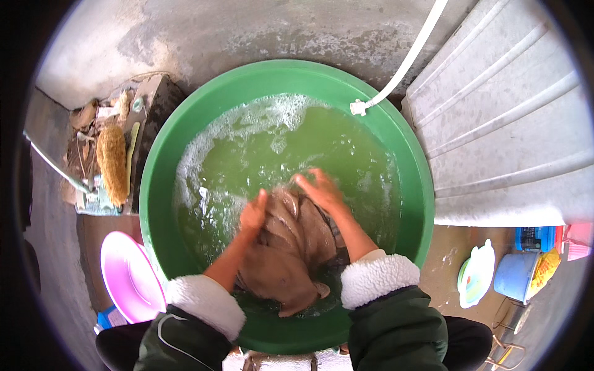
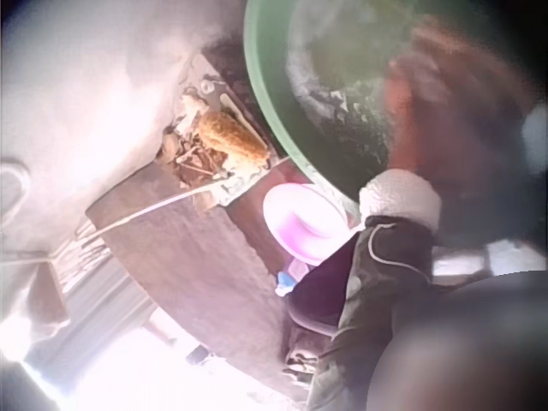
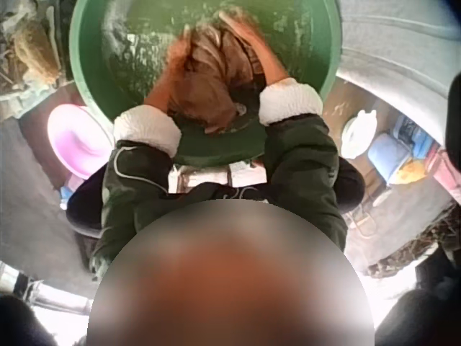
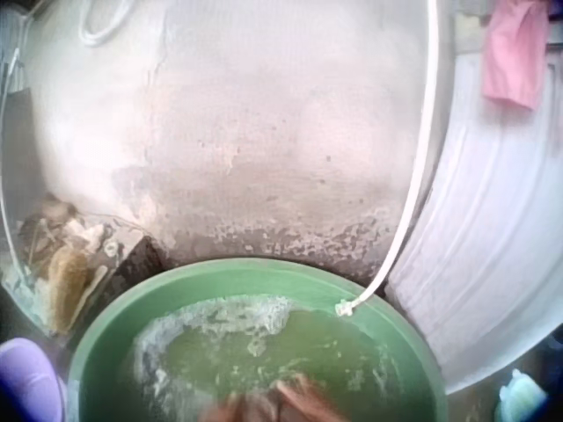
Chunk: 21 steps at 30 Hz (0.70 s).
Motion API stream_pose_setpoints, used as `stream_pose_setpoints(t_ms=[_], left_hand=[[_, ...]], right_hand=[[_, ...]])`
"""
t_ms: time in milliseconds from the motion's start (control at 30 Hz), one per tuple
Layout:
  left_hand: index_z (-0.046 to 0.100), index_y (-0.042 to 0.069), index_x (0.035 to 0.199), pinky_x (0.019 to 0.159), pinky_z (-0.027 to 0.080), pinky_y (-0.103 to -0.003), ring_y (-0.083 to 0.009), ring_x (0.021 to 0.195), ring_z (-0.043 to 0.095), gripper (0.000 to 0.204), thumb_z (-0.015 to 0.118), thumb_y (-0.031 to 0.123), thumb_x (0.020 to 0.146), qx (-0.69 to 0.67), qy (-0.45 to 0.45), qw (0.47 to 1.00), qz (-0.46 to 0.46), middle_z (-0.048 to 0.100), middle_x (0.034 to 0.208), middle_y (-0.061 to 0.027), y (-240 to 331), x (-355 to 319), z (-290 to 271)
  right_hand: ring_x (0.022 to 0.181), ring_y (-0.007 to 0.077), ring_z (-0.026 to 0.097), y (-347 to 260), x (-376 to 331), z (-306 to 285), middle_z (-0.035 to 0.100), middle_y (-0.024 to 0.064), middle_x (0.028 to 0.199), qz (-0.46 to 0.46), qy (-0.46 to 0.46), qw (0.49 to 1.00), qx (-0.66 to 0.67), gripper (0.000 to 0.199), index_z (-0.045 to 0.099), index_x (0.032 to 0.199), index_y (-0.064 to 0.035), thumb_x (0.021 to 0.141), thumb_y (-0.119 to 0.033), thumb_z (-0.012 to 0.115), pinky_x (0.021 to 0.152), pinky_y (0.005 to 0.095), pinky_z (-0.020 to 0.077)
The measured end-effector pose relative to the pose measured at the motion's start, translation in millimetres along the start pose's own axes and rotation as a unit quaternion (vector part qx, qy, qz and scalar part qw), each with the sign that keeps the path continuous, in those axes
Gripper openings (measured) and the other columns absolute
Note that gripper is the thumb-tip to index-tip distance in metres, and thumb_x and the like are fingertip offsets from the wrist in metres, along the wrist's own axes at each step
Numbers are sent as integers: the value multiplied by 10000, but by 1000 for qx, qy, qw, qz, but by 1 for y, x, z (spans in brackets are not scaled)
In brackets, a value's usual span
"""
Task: The person hand-washes a plaid shirt in a green basin filled with soapy water. They repeatedly submerge, scrub, wring, and rinse the shirt, then briefly use a pink basin to scoop and pour water over it before returning to scrubbing and wringing the shirt.
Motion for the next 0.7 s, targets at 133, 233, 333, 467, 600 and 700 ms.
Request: stream_pose_setpoints(t_ms=[133,233,333,467,600,700], left_hand=[[607,75,1255,1082,326,-473,-431,1243,469,749,296,675,935,-101,62,990,76,548,1290,-253,23,6,-31],[611,85,1242,1064,339,-480,-428,1247,454,654,349,612,956,-88,2,989,120,513,1334,-219,54,-25,-48],[626,105,1178,1010,369,-478,-388,1198,483,427,468,446,974,5,68,959,275,526,1303,-175,76,-107,-80],[584,35,1066,955,358,-508,-408,1061,476,262,537,246,918,80,156,944,279,546,1129,-182,36,-175,-68],[563,57,855,826,378,-501,-399,941,488,181,484,212,906,154,251,895,335,544,972,-168,10,-153,-38],[618,49,794,801,421,-482,-363,882,553,231,476,198,900,138,173,939,264,627,881,-159,-3,-103,-24]], right_hand=[[1085,405,599,-1,-35,15,653,205,1140,58,-142,979,-137,711,648,1097,-46,830,-696,539,920,431,468],[1035,381,597,-42,-92,7,655,180,1069,-94,-124,987,45,589,643,1066,-55,848,-600,597,878,458,450],[961,320,562,-87,-162,3,618,127,952,-312,-52,949,-2,459,607,1130,-92,858,-460,636,917,469,374],[985,296,529,-77,-203,23,585,84,997,-344,118,929,-76,395,618,1088,-90,840,-397,641,930,476,370],[898,324,588,-28,-171,79,630,118,886,-320,59,944,-50,262,629,840,-87,821,-348,618,793,485,427],[786,348,609,-10,-127,101,636,135,773,-316,28,948,-40,250,583,754,-76,841,-310,590,717,486,432]])
Point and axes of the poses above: each hand's wrist, its own x-axis towards the middle knuckle, its own z-axis out of the palm, y = z × x, the point moved 8 cm from there along x, towards the middle knuckle
